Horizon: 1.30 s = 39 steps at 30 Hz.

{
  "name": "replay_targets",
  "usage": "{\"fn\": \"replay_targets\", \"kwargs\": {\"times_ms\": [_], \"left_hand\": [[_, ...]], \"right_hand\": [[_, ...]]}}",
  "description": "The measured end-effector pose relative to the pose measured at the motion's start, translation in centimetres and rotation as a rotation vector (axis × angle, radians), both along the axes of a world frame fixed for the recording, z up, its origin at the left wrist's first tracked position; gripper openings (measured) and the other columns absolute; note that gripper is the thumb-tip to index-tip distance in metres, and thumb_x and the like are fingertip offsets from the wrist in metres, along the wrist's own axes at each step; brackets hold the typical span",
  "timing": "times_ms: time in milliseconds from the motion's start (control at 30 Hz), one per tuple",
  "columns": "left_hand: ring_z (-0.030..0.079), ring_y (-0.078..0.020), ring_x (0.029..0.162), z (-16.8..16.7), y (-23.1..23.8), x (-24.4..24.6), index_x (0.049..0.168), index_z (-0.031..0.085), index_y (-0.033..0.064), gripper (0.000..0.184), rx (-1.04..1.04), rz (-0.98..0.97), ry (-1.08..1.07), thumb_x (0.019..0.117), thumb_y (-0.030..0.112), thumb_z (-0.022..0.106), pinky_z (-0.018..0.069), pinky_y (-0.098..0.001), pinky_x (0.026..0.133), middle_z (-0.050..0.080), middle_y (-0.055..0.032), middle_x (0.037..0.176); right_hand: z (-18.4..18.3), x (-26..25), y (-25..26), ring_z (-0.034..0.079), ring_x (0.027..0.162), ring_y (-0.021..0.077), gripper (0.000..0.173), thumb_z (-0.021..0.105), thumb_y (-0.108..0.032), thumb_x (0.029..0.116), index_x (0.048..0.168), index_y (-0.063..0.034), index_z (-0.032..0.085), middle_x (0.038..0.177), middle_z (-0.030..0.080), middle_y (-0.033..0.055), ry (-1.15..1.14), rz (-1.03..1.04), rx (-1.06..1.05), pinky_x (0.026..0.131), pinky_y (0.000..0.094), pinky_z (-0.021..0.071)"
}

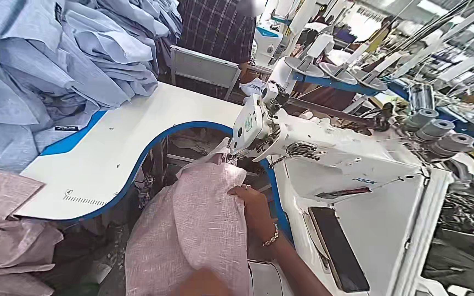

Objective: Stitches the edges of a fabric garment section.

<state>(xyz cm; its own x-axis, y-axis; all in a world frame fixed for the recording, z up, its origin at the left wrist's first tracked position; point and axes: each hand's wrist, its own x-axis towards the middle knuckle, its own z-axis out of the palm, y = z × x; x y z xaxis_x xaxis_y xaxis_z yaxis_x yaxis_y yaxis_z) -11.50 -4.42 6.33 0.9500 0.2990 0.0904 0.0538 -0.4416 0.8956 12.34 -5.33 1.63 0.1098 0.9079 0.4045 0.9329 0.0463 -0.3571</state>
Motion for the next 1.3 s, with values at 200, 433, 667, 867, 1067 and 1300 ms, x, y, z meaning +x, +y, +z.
{"fn": "replay_targets", "kwargs": {"times_ms": [200, 433, 667, 867, 1067, 1300], "left_hand": [[0.069, -0.0407, 0.100, -6.2, 4.8, 11.9, 0.134, 0.055, -0.0083, 0.047, 0.165, 0.733, 0.040, 0.1001, 0.023, 0.060, 0.0562, -0.0531, 0.087, 0.064, -0.0278, 0.121], [0.069, -0.0430, 0.085, -5.0, 6.4, 11.8, 0.164, 0.025, 0.0107, 0.059, 0.185, 0.552, 0.404, 0.1106, 0.035, 0.036, 0.0531, -0.0566, 0.080, 0.071, -0.0203, 0.084], [0.067, -0.0438, 0.111, -7.4, 5.9, 9.9, 0.135, 0.064, 0.0024, 0.051, 0.470, 0.549, 0.070, 0.1046, 0.040, 0.048, 0.0561, -0.0538, 0.088, 0.057, -0.0280, 0.141], [0.050, -0.0373, 0.141, -8.3, 6.5, 10.7, 0.138, 0.061, -0.0007, 0.044, 0.516, 0.546, -0.002, 0.1048, 0.022, 0.043, 0.0304, -0.0705, 0.113, 0.057, -0.0164, 0.148], [0.050, -0.0389, 0.140, -8.4, 6.6, 10.8, 0.129, 0.067, 0.0002, 0.040, 0.481, 0.559, -0.087, 0.1054, 0.020, 0.042, 0.0360, -0.0639, 0.113, 0.059, -0.0178, 0.145], [0.056, -0.0377, 0.134, -9.1, 7.1, 11.1, 0.127, 0.068, 0.0001, 0.040, 0.528, 0.594, -0.150, 0.1037, 0.024, 0.045, 0.0441, -0.0565, 0.108, 0.062, -0.0171, 0.141]], "right_hand": [[5.1, 4.5, -1.7, 0.069, 0.096, 0.0428, 0.054, 0.075, -0.023, 0.0914, 0.138, 0.0006, 0.059, 0.103, 0.072, 0.0249, 0.214, -0.315, -0.473, 0.087, 0.0618, 0.0522], [3.3, 4.6, -2.0, 0.073, 0.096, 0.0361, 0.022, 0.062, -0.012, 0.0989, 0.104, 0.0032, 0.077, 0.099, 0.076, 0.0216, 0.134, -0.329, -0.076, 0.088, 0.0556, 0.0553], [0.3, 4.4, -1.2, 0.075, 0.104, 0.0251, 0.021, 0.062, -0.012, 0.0931, 0.097, -0.0025, 0.080, 0.115, 0.077, 0.0128, 0.233, -0.067, 0.040, 0.089, 0.0440, 0.0582], [0.3, 3.1, -1.0, 0.072, 0.084, 0.0181, 0.020, 0.058, -0.013, 0.0903, 0.085, -0.0014, 0.074, 0.121, 0.074, 0.0130, 0.262, 0.070, -0.033, 0.074, 0.0352, 0.0552], [2.2, 4.8, -1.5, 0.069, 0.081, 0.0224, 0.018, 0.064, -0.010, 0.0966, 0.101, 0.0053, 0.072, 0.087, 0.071, 0.0152, 0.350, -0.433, 0.100, 0.077, 0.0427, 0.0550], [-0.3, 1.6, -1.1, 0.073, 0.072, 0.0180, 0.017, 0.060, -0.013, 0.0884, 0.081, -0.0026, 0.071, 0.124, 0.074, 0.0135, 0.142, 0.071, 0.011, 0.059, 0.0330, 0.0547]]}}
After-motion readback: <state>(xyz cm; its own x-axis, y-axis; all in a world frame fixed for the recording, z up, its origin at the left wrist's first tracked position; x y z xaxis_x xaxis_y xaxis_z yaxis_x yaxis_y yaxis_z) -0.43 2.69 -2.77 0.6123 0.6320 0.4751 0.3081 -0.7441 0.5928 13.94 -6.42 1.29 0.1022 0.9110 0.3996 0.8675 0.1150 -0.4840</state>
